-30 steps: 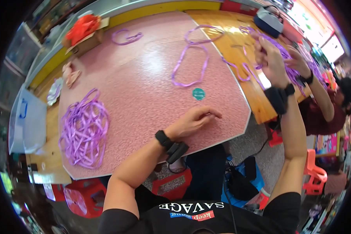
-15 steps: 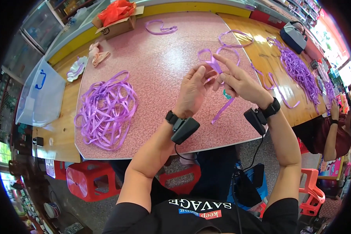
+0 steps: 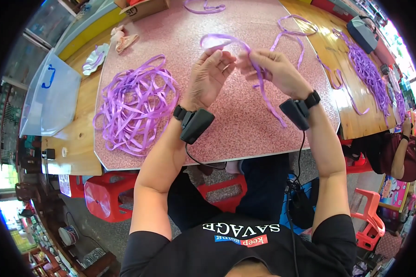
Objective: The person picks up a purple ribbon and threads it through a small purple plastic tube. They slide the tube along the ribbon and then tie a knot at the end to secure it.
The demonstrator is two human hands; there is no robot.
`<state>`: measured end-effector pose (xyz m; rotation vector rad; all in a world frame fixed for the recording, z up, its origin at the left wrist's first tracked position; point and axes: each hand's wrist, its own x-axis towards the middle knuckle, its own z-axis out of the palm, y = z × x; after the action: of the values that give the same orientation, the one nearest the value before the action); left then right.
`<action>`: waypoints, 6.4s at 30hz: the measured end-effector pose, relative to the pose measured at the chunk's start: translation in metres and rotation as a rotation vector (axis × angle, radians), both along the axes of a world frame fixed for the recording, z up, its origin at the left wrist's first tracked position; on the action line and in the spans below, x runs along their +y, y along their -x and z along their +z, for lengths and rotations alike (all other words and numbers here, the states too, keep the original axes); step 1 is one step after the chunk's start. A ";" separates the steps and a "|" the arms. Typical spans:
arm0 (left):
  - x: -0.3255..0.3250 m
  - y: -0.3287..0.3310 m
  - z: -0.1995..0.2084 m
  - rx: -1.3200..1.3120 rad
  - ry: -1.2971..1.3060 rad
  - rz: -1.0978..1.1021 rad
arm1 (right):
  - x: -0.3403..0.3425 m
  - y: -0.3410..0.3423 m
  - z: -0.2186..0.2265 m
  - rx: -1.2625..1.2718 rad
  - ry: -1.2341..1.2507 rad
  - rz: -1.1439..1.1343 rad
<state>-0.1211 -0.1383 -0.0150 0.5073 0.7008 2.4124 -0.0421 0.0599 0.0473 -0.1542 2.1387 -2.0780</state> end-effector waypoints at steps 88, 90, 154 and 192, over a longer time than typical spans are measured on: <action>0.006 -0.025 0.004 0.121 0.541 -0.199 | 0.025 0.004 -0.038 0.355 -0.165 -0.027; 0.007 -0.027 0.003 0.186 0.593 -0.138 | 0.025 0.004 -0.037 0.309 -0.160 -0.046; -0.020 0.014 0.005 0.037 0.477 -0.031 | 0.002 0.081 -0.056 0.367 -1.128 -0.256; 0.002 -0.035 0.015 0.809 1.018 0.364 | 0.020 -0.006 -0.048 -0.198 0.766 0.106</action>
<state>-0.0863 -0.1362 0.0001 0.9286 2.3239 1.6861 -0.0364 0.0801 -0.0003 -0.1326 1.1130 -2.5940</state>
